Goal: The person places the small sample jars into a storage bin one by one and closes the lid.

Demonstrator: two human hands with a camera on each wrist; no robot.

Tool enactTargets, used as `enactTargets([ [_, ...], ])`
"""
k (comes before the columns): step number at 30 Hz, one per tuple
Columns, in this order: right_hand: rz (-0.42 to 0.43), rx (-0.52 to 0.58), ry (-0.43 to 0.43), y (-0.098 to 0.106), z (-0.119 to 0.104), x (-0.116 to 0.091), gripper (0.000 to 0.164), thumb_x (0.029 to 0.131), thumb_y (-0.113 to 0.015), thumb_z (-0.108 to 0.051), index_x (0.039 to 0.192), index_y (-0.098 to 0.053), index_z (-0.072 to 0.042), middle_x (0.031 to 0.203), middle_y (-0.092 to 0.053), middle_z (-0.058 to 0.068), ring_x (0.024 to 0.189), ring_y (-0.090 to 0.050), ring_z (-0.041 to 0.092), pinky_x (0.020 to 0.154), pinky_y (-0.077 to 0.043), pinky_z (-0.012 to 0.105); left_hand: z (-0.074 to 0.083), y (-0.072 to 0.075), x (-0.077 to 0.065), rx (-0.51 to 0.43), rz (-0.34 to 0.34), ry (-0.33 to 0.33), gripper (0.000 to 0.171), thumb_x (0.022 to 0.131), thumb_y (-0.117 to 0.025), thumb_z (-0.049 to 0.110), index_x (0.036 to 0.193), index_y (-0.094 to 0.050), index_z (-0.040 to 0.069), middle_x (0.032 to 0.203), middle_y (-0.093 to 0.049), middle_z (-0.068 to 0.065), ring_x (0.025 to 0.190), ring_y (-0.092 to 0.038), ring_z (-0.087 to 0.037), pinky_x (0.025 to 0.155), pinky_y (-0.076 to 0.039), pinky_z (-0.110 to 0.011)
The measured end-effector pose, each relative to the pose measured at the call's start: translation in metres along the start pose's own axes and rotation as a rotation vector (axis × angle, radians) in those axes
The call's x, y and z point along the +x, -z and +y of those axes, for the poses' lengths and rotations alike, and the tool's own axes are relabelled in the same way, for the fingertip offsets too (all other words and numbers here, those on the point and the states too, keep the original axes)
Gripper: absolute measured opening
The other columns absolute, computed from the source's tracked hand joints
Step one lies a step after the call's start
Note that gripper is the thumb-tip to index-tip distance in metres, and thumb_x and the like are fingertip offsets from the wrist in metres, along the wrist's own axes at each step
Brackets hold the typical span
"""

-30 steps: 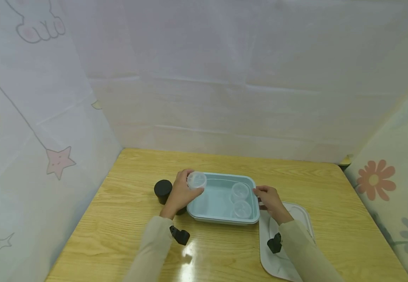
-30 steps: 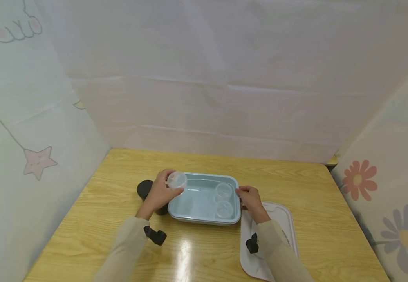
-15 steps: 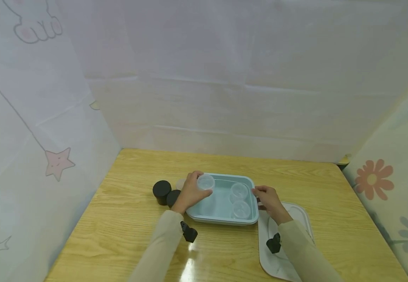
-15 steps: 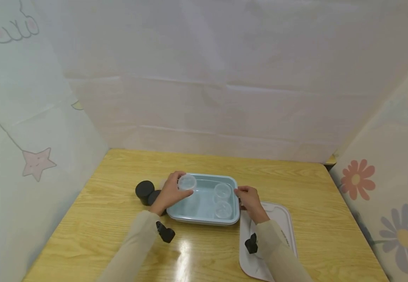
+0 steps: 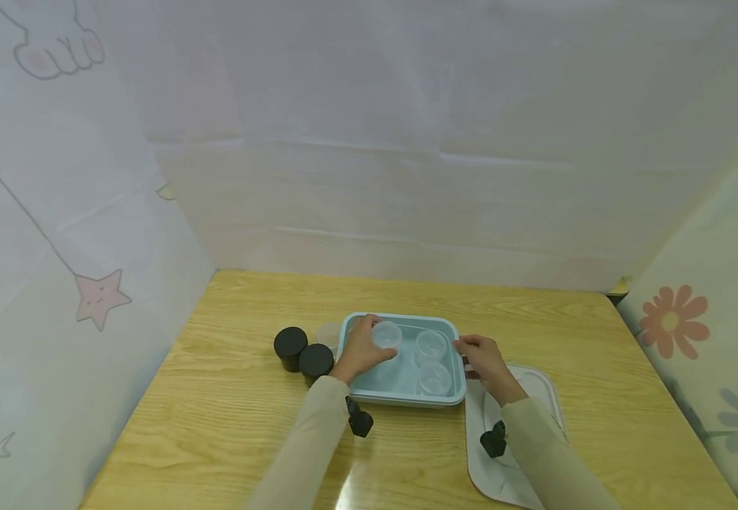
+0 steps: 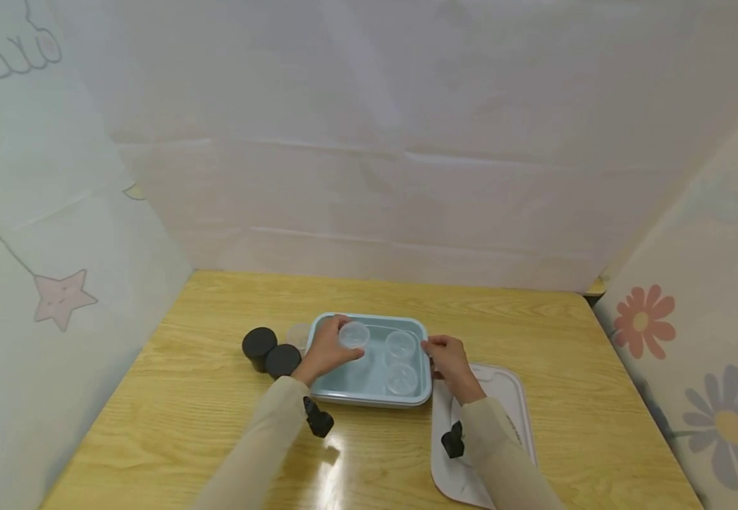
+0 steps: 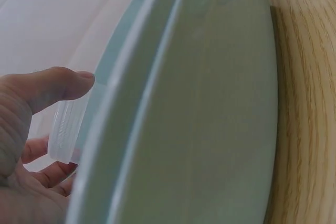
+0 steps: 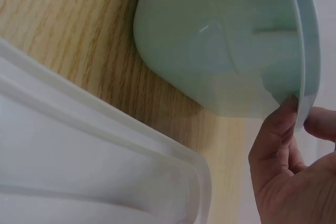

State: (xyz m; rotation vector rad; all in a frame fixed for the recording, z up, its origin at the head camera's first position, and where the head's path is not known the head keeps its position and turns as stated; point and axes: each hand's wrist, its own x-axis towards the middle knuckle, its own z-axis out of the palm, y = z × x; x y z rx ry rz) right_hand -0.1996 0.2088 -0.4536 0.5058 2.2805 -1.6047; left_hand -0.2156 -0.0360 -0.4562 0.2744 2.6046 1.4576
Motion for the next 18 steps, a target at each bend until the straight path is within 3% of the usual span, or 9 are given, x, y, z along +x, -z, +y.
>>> enactTargets([
  [7,-0.006,0.013,0.006,0.001,0.001,0.001,0.042,0.099,-0.049,-0.022,0.133,-0.045,0.004,0.113,-0.057,0.014,0.086,-0.058,0.017,0.067,-0.051,0.028,-0.005,-0.014,0.005,0.013,-0.003,0.014,0.066,0.078,-0.078,0.019,0.132,-0.045,0.002,0.134,-0.044,-0.021,0.117,-0.05,-0.036,0.091,-0.046,-0.049],
  [18,0.001,0.013,0.022,-0.001,0.002,0.0,0.041,0.099,-0.049,-0.021,0.132,-0.046,0.004,0.111,-0.058,0.013,0.086,-0.057,0.018,0.065,-0.052,0.027,-0.007,-0.032,0.011,0.048,-0.007,0.056,0.067,0.076,-0.08,0.015,0.131,-0.044,0.001,0.134,-0.04,-0.024,0.118,-0.048,-0.038,0.091,-0.047,-0.049],
])
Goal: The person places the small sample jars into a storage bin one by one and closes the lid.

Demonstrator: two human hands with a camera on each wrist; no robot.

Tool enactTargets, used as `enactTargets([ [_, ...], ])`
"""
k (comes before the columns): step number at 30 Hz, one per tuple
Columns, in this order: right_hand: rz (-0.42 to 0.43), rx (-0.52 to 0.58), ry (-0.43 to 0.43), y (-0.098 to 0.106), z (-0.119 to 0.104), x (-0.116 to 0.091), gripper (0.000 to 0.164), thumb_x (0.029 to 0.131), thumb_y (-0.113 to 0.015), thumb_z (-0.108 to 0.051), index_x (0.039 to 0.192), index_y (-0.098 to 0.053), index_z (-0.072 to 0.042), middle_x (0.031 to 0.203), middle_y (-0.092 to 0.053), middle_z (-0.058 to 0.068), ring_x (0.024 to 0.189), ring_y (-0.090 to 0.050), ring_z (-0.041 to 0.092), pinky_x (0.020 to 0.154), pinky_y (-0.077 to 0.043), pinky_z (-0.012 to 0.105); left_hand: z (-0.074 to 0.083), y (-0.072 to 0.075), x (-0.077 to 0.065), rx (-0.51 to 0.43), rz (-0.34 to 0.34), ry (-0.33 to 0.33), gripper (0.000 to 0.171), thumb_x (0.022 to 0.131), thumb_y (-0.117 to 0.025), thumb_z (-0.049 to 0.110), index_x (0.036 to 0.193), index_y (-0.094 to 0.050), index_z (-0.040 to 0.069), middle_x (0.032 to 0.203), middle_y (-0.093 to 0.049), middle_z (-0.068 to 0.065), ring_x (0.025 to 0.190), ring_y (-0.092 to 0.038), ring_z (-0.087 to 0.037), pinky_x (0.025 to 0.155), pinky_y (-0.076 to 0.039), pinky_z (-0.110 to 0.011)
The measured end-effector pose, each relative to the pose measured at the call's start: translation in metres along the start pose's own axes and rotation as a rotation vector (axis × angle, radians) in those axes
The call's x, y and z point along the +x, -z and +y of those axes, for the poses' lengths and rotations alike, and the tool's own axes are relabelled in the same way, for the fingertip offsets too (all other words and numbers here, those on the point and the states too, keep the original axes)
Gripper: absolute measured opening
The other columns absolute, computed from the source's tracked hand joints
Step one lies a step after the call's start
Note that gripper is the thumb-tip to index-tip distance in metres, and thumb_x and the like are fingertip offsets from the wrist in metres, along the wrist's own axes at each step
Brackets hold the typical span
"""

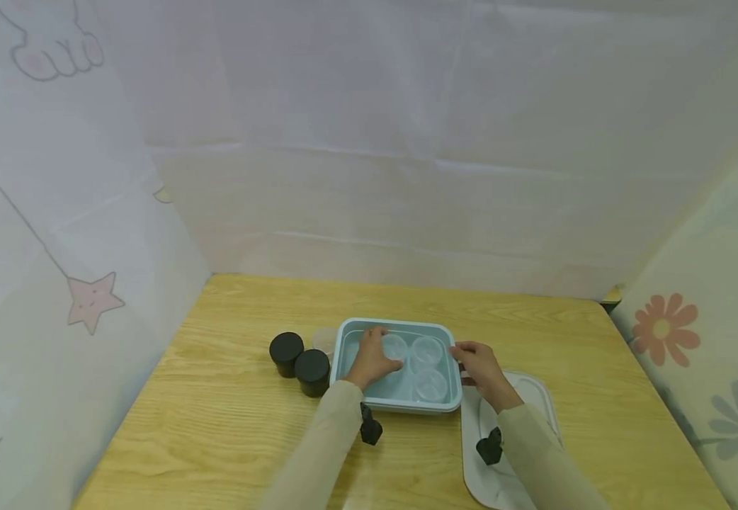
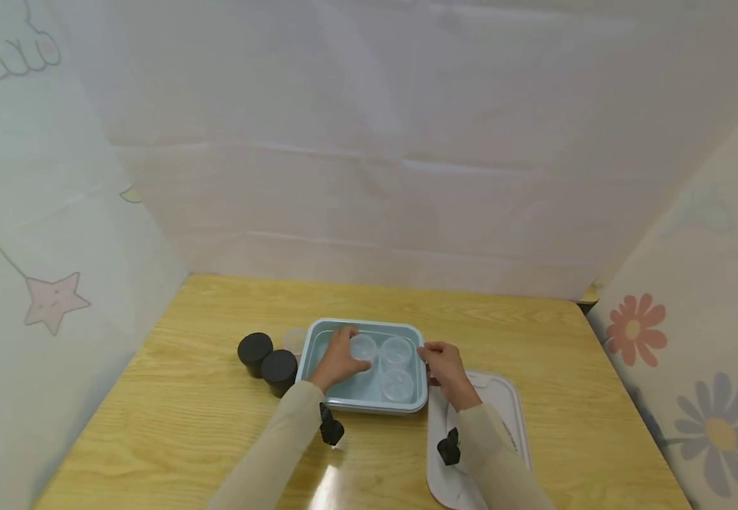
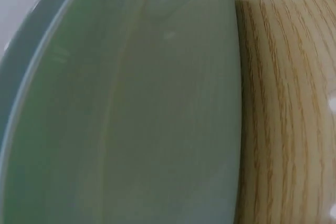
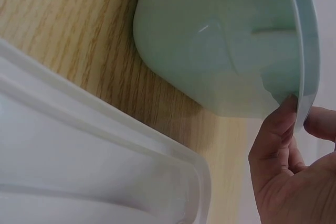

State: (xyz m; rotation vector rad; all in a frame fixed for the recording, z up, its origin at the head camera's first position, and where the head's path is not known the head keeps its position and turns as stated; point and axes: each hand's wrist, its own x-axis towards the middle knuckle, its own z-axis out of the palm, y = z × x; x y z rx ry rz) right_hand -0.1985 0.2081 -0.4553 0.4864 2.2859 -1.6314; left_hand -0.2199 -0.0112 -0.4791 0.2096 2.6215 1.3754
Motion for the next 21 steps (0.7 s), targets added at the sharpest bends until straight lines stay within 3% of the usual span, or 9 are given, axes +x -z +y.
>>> enactTargets([
  [7,-0.006,0.001,0.003,0.0013,-0.0003,-0.0003,0.043,0.099,-0.05,-0.021,0.132,-0.045,0.005,0.112,-0.057,0.015,0.088,-0.058,0.02,0.066,-0.053,0.028,0.0015,-0.0063,0.0039,0.008,0.019,0.013,0.068,0.076,-0.08,0.015,0.131,-0.043,0.0,0.133,-0.04,-0.024,0.117,-0.049,-0.037,0.092,-0.047,-0.047],
  [21,-0.006,-0.008,0.005,0.0007,0.0007,0.0019,0.041,0.099,-0.049,-0.02,0.131,-0.047,0.004,0.111,-0.058,0.014,0.087,-0.058,0.019,0.066,-0.053,0.028,0.0004,-0.0018,0.0007,0.014,0.003,0.013,0.072,0.075,-0.081,0.017,0.132,-0.04,0.0,0.131,-0.04,-0.025,0.118,-0.047,-0.038,0.092,-0.046,-0.049],
])
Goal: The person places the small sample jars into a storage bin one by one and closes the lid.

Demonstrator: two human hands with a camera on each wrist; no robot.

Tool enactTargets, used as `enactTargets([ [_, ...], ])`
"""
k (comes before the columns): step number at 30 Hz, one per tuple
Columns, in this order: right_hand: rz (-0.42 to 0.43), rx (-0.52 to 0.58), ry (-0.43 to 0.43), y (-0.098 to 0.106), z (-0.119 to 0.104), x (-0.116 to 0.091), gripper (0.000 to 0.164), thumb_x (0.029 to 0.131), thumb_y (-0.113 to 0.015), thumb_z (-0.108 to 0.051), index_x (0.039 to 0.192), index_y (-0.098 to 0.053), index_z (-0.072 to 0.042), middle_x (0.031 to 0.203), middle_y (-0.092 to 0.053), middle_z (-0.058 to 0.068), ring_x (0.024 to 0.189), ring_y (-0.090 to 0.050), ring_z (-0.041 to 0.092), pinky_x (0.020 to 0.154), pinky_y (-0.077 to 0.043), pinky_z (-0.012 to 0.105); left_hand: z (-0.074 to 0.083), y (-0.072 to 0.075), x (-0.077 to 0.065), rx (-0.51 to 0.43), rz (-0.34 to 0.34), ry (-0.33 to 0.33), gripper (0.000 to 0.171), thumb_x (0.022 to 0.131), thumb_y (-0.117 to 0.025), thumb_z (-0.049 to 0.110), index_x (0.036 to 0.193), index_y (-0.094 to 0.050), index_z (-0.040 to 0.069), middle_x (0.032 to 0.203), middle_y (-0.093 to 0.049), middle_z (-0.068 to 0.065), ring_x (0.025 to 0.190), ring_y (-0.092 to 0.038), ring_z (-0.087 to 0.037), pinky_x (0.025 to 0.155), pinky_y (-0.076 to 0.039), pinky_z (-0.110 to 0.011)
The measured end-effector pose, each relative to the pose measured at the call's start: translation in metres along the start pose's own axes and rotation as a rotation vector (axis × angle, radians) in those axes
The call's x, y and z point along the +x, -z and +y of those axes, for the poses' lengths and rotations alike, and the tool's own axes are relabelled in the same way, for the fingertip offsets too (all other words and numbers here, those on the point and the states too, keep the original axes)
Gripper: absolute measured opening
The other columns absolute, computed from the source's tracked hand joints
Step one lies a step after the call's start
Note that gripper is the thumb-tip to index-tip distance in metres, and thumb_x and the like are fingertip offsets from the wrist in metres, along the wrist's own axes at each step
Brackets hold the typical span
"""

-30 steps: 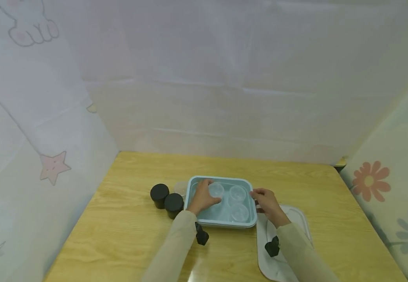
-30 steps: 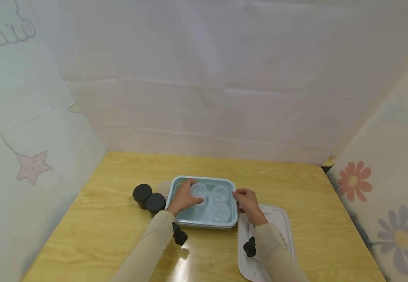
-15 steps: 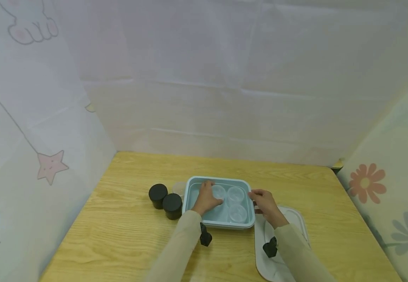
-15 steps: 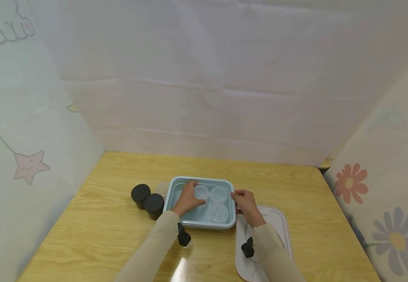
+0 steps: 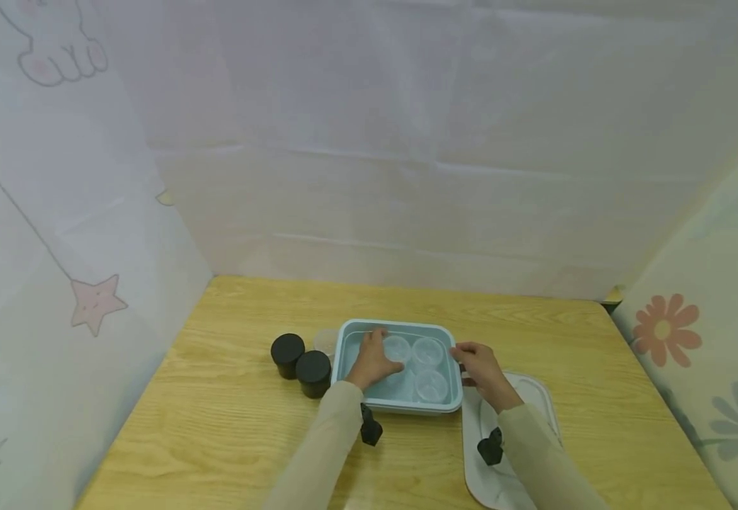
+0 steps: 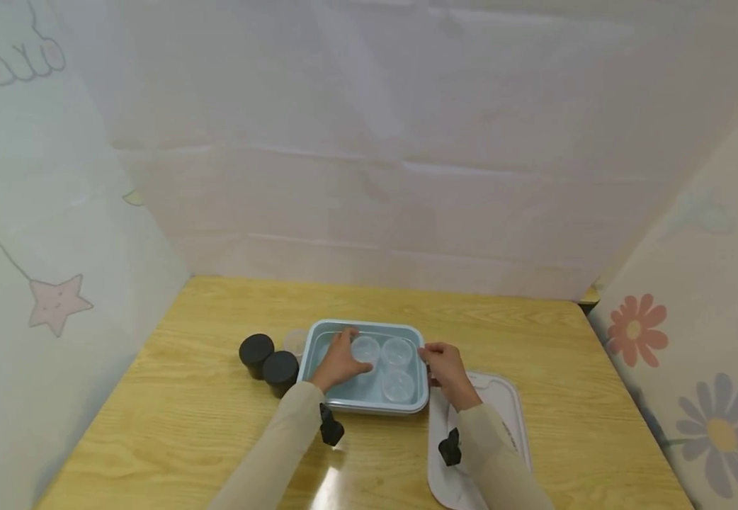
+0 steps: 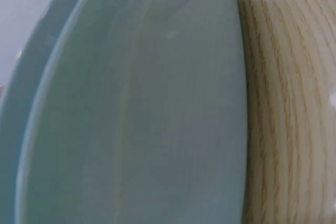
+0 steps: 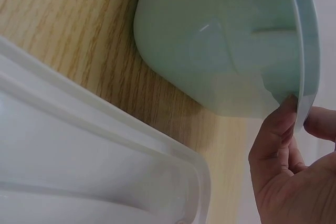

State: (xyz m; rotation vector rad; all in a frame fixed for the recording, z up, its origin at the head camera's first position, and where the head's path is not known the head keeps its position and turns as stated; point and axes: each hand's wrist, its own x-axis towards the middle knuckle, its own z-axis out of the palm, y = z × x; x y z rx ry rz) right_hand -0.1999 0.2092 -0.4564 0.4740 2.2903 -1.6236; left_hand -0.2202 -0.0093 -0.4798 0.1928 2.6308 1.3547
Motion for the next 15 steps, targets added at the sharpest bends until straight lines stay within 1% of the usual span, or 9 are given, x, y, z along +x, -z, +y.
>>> enactTargets([
  [3,0.001,-0.01,-0.002,0.0,0.0,0.0,0.042,0.099,-0.049,-0.021,0.132,-0.046,0.005,0.112,-0.058,0.015,0.086,-0.058,0.018,0.066,-0.053,0.028,-0.001,0.004,-0.002,0.007,0.004,-0.009,0.072,0.075,-0.081,0.018,0.132,-0.04,0.001,0.131,-0.041,-0.025,0.117,-0.048,-0.038,0.091,-0.047,-0.048],
  [9,0.002,-0.012,-0.015,0.0,-0.001,-0.001,0.043,0.099,-0.049,-0.022,0.133,-0.045,0.004,0.115,-0.057,0.016,0.087,-0.058,0.018,0.067,-0.053,0.028,-0.002,0.017,-0.008,-0.033,-0.019,-0.019,0.072,0.075,-0.08,0.016,0.133,-0.039,0.001,0.132,-0.04,-0.026,0.113,-0.05,-0.039,0.088,-0.047,-0.049],
  [15,0.005,-0.008,-0.016,0.001,-0.001,-0.002,0.043,0.099,-0.049,-0.021,0.133,-0.045,0.004,0.114,-0.057,0.016,0.086,-0.057,0.017,0.068,-0.052,0.029,-0.002,0.035,-0.017,-0.061,-0.045,-0.019,0.071,0.08,-0.076,0.016,0.137,-0.036,0.001,0.138,-0.04,-0.025,0.12,-0.047,-0.039,0.09,-0.046,-0.05],
])
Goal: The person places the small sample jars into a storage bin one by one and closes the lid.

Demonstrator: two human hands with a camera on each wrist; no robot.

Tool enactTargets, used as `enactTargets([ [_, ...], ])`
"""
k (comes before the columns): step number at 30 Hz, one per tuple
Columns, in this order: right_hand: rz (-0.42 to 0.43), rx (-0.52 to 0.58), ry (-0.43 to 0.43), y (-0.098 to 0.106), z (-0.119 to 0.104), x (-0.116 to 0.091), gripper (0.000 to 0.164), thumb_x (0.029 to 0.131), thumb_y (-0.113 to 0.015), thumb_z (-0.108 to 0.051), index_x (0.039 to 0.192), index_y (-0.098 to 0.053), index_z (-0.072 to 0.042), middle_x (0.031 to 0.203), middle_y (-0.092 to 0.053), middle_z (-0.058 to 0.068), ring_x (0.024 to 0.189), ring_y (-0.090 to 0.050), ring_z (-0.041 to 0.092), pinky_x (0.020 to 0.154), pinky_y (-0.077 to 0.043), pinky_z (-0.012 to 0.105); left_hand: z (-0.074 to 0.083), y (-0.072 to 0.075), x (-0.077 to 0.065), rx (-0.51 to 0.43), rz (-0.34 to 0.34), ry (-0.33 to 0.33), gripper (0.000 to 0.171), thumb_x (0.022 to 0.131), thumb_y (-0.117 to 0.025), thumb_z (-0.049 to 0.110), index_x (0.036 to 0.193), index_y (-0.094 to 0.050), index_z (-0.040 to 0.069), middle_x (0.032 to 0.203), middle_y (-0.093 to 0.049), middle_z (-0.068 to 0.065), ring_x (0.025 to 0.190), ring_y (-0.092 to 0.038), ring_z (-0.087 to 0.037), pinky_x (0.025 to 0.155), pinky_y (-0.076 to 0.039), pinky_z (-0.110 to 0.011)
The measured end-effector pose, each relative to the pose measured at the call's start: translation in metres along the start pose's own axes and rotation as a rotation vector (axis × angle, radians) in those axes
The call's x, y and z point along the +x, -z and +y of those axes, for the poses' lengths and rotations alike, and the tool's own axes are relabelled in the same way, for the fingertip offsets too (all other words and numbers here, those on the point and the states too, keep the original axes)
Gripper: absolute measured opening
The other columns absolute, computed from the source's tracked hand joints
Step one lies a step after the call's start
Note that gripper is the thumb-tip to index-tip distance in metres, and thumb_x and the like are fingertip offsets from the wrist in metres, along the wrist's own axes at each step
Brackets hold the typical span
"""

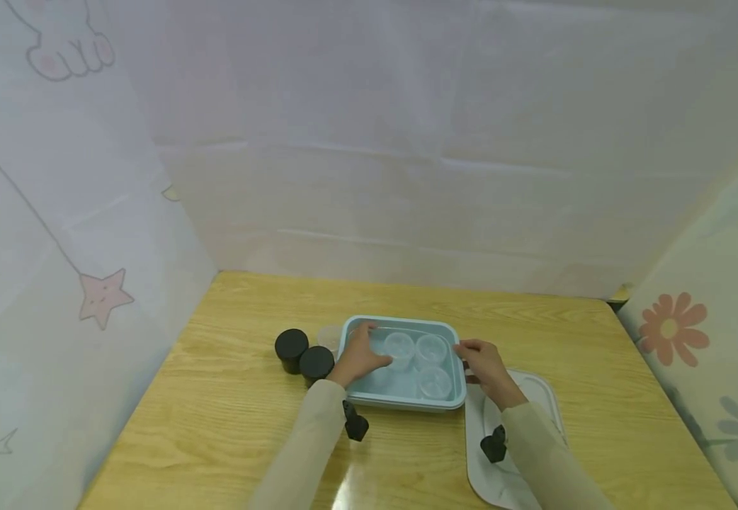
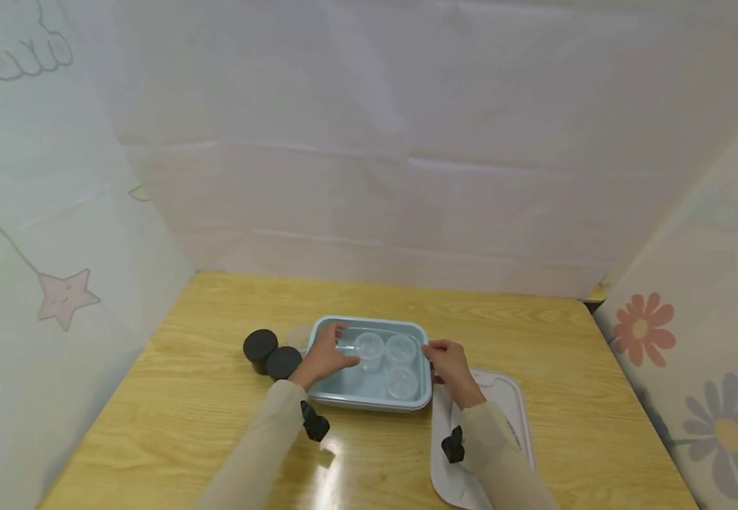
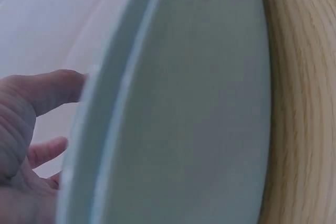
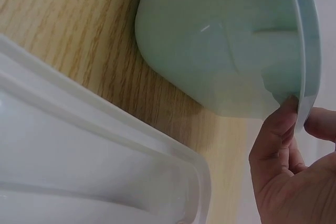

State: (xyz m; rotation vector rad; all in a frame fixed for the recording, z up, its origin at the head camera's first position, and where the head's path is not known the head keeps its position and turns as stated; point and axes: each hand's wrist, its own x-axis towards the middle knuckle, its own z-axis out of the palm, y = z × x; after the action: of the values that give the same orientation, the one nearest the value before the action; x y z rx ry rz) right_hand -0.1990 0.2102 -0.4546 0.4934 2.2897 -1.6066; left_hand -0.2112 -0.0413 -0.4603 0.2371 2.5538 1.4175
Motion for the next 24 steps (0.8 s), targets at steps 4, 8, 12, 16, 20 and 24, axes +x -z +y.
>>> enactTargets([
  [4,-0.002,-0.005,-0.005,0.0,0.0,0.0,0.043,0.099,-0.048,-0.022,0.133,-0.044,0.004,0.115,-0.056,0.016,0.087,-0.057,0.017,0.068,-0.052,0.029,0.004,0.012,-0.009,-0.033,0.015,-0.009,0.066,0.083,-0.074,0.017,0.136,-0.038,0.003,0.134,-0.041,-0.024,0.122,-0.046,-0.038,0.09,-0.047,-0.05],
  [8,-0.006,-0.009,-0.013,0.0,0.0,0.0,0.045,0.099,-0.048,-0.023,0.135,-0.043,0.004,0.119,-0.055,0.017,0.091,-0.057,0.019,0.068,-0.052,0.028,0.011,0.023,-0.017,-0.057,0.047,-0.041,0.063,0.083,-0.074,0.018,0.134,-0.04,0.004,0.13,-0.041,-0.021,0.121,-0.045,-0.039,0.09,-0.047,-0.049],
  [12,-0.013,-0.009,-0.003,0.002,0.0,0.0,0.046,0.1,-0.047,-0.023,0.135,-0.042,0.005,0.12,-0.053,0.018,0.092,-0.057,0.02,0.068,-0.052,0.028,0.014,0.034,-0.025,-0.079,0.065,-0.062,0.063,0.084,-0.073,0.018,0.136,-0.039,0.004,0.131,-0.04,-0.022,0.122,-0.044,-0.041,0.092,-0.046,-0.05],
  [16,-0.015,-0.012,0.004,0.001,0.001,0.001,0.045,0.1,-0.047,-0.023,0.135,-0.043,0.005,0.119,-0.054,0.018,0.09,-0.057,0.019,0.068,-0.052,0.028,0.01,0.044,-0.032,-0.077,0.104,-0.057,0.065,0.083,-0.073,0.017,0.137,-0.039,0.004,0.131,-0.04,-0.022,0.121,-0.045,-0.04,0.094,-0.045,-0.049],
  [20,-0.014,-0.012,0.003,0.001,0.002,0.002,0.045,0.1,-0.047,-0.023,0.134,-0.043,0.005,0.118,-0.054,0.017,0.088,-0.058,0.018,0.068,-0.053,0.028,0.006,0.056,-0.041,-0.07,0.152,-0.027,0.065,0.082,-0.074,0.016,0.136,-0.04,0.002,0.13,-0.042,-0.022,0.118,-0.047,-0.039,0.096,-0.044,-0.049],
  [24,-0.018,-0.018,0.0,0.002,0.0,0.002,0.046,0.1,-0.047,-0.023,0.135,-0.042,0.005,0.12,-0.054,0.019,0.09,-0.058,0.019,0.068,-0.053,0.029,0.0,0.065,-0.051,-0.057,0.198,-0.034,0.063,0.081,-0.074,0.014,0.135,-0.042,0.002,0.127,-0.044,-0.021,0.116,-0.046,-0.039,0.094,-0.044,-0.049],
])
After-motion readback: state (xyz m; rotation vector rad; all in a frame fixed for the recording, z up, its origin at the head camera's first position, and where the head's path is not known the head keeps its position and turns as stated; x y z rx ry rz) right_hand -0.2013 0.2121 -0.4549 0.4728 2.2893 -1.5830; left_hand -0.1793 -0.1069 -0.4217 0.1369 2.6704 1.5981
